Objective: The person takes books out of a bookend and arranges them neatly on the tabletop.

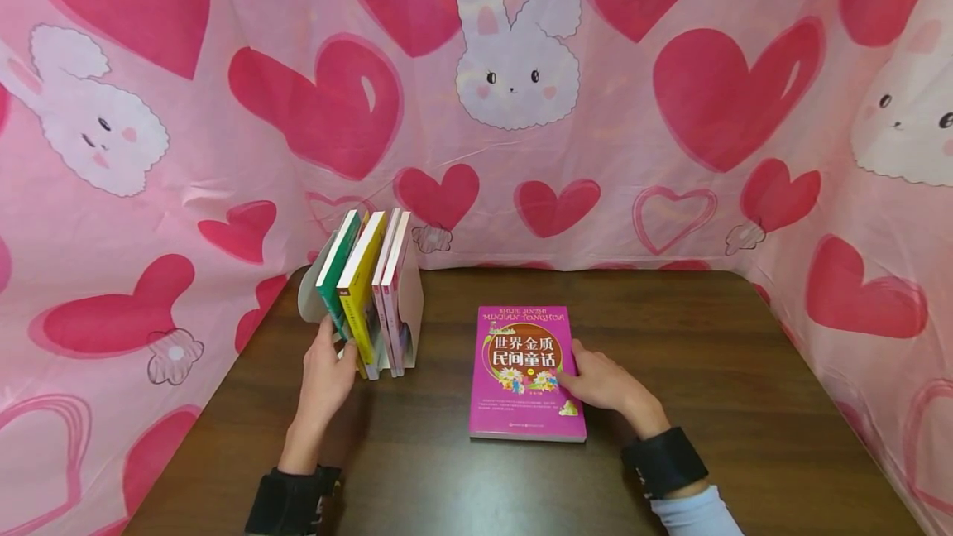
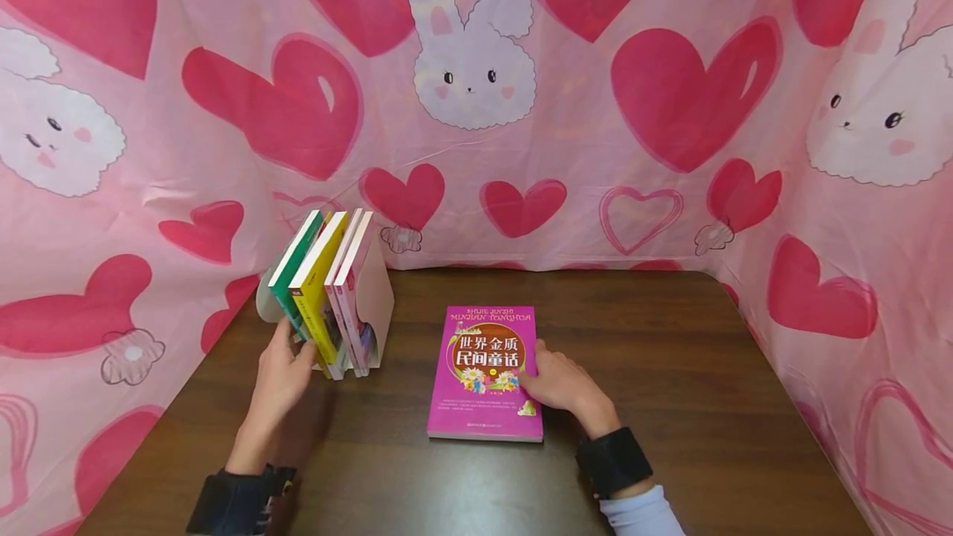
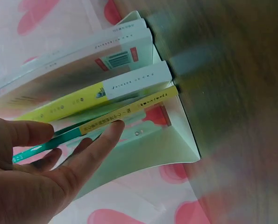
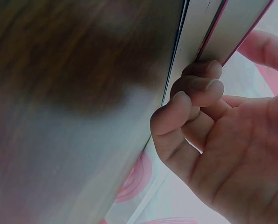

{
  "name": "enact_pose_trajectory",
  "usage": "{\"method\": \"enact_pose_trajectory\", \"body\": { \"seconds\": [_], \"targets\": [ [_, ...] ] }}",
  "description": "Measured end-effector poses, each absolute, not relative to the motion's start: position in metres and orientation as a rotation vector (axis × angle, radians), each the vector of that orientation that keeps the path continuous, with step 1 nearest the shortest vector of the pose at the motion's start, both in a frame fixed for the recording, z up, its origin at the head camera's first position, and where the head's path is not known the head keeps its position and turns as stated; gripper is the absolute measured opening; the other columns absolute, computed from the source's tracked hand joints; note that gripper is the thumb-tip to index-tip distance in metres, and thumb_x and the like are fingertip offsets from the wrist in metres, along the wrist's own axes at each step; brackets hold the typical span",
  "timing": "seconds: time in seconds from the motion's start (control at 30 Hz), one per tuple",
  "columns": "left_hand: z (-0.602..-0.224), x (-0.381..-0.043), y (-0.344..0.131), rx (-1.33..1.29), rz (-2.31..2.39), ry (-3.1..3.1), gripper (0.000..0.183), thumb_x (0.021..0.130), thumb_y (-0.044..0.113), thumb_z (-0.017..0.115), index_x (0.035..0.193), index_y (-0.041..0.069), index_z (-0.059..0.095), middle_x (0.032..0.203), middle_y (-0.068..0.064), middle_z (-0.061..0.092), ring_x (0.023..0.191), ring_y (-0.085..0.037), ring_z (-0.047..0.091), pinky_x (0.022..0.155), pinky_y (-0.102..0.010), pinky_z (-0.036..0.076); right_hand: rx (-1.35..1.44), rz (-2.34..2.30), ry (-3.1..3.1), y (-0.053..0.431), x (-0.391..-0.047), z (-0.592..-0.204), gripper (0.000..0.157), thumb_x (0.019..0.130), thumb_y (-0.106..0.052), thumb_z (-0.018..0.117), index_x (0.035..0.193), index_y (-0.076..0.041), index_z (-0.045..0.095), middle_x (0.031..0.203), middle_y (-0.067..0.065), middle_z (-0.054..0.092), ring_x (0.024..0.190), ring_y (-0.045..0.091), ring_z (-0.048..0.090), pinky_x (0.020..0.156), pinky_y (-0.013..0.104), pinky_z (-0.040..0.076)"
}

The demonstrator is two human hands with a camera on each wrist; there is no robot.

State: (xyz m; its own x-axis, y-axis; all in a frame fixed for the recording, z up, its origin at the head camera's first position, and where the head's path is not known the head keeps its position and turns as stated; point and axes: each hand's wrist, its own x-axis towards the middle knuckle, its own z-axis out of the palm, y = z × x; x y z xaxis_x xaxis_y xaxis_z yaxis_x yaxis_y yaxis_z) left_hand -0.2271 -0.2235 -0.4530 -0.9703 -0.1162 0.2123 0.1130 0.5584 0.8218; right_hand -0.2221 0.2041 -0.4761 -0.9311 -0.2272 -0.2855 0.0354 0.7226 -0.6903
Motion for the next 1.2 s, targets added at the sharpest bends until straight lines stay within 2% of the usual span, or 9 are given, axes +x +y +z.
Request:
{"method": "enact_pose_trajectory", "body": {
  "seconds": [0.23,0.37,0.5,0.73,0.83,1.0,1.07,1.2],
  "targets": [
    [-0.450,-0.233,-0.228,0.038,-1.447,-2.594,0.057,0.111,0.015,0.048,0.163,0.005,0.027,0.158,-0.030,0.041,0.138,-0.053,0.047,0.100,-0.063,0.049,-0.150,-1.050,2.577,0.205,-0.222,-0.476,0.084,0.097,-0.040,0.075,0.156,0.004,0.035,0.112,0.007,0.065,0.097,0.020,0.062,0.090,0.051,0.055],
    [-0.447,-0.236,-0.230,0.059,-1.473,-2.632,0.058,0.111,0.017,0.048,0.163,0.005,0.027,0.159,-0.029,0.040,0.138,-0.052,0.047,0.098,-0.062,0.050,-0.147,-1.052,2.569,0.207,-0.222,-0.475,0.086,0.097,-0.041,0.074,0.158,0.005,0.032,0.115,0.008,0.065,0.097,0.020,0.062,0.091,0.051,0.054],
    [-0.447,-0.240,-0.231,0.087,-1.465,-2.644,0.056,0.110,0.018,0.049,0.162,0.004,0.031,0.155,-0.031,0.045,0.134,-0.051,0.052,0.097,-0.062,0.052,-0.147,-1.047,2.570,0.207,-0.222,-0.475,0.090,0.098,-0.041,0.073,0.159,0.007,0.029,0.118,0.009,0.065,0.099,0.021,0.062,0.093,0.052,0.054],
    [-0.454,-0.249,-0.232,0.098,-1.367,-2.620,0.053,0.111,0.029,0.050,0.154,0.000,0.042,0.144,-0.030,0.056,0.116,-0.045,0.062,0.095,-0.061,0.055,-0.141,-1.072,2.568,0.206,-0.222,-0.478,0.084,0.097,-0.039,0.075,0.156,0.003,0.034,0.113,0.007,0.065,0.096,0.020,0.062,0.091,0.050,0.055],
    [-0.461,-0.253,-0.233,0.092,-1.321,-2.603,0.054,0.111,0.036,0.050,0.151,-0.001,0.045,0.139,-0.029,0.060,0.110,-0.044,0.065,0.094,-0.060,0.056,-0.145,-1.035,2.589,0.205,-0.224,-0.479,0.085,0.099,-0.038,0.073,0.158,0.008,0.032,0.123,0.015,0.065,0.103,0.024,0.062,0.096,0.055,0.053],
    [-0.469,-0.256,-0.235,0.074,-1.277,-2.582,0.056,0.110,0.041,0.053,0.145,-0.002,0.049,0.132,-0.029,0.064,0.106,-0.045,0.070,0.087,-0.058,0.059,-0.161,-0.977,2.614,0.203,-0.224,-0.480,0.089,0.101,-0.038,0.069,0.159,0.014,0.025,0.146,0.027,0.054,0.117,0.031,0.059,0.105,0.063,0.046],
    [-0.470,-0.257,-0.236,0.057,-1.263,-2.582,0.055,0.110,0.040,0.054,0.145,-0.003,0.049,0.131,-0.029,0.065,0.106,-0.047,0.070,0.085,-0.058,0.059,-0.166,-0.977,2.617,0.203,-0.225,-0.481,0.089,0.101,-0.038,0.070,0.159,0.014,0.026,0.145,0.027,0.055,0.117,0.031,0.060,0.105,0.063,0.046],
    [-0.470,-0.258,-0.237,0.019,-1.246,-2.589,0.052,0.111,0.036,0.053,0.144,-0.003,0.049,0.131,-0.029,0.065,0.106,-0.046,0.070,0.085,-0.056,0.060,-0.173,-1.026,2.596,0.205,-0.225,-0.480,0.084,0.100,-0.037,0.072,0.157,0.010,0.032,0.126,0.016,0.065,0.104,0.024,0.062,0.097,0.057,0.052]
  ]
}}
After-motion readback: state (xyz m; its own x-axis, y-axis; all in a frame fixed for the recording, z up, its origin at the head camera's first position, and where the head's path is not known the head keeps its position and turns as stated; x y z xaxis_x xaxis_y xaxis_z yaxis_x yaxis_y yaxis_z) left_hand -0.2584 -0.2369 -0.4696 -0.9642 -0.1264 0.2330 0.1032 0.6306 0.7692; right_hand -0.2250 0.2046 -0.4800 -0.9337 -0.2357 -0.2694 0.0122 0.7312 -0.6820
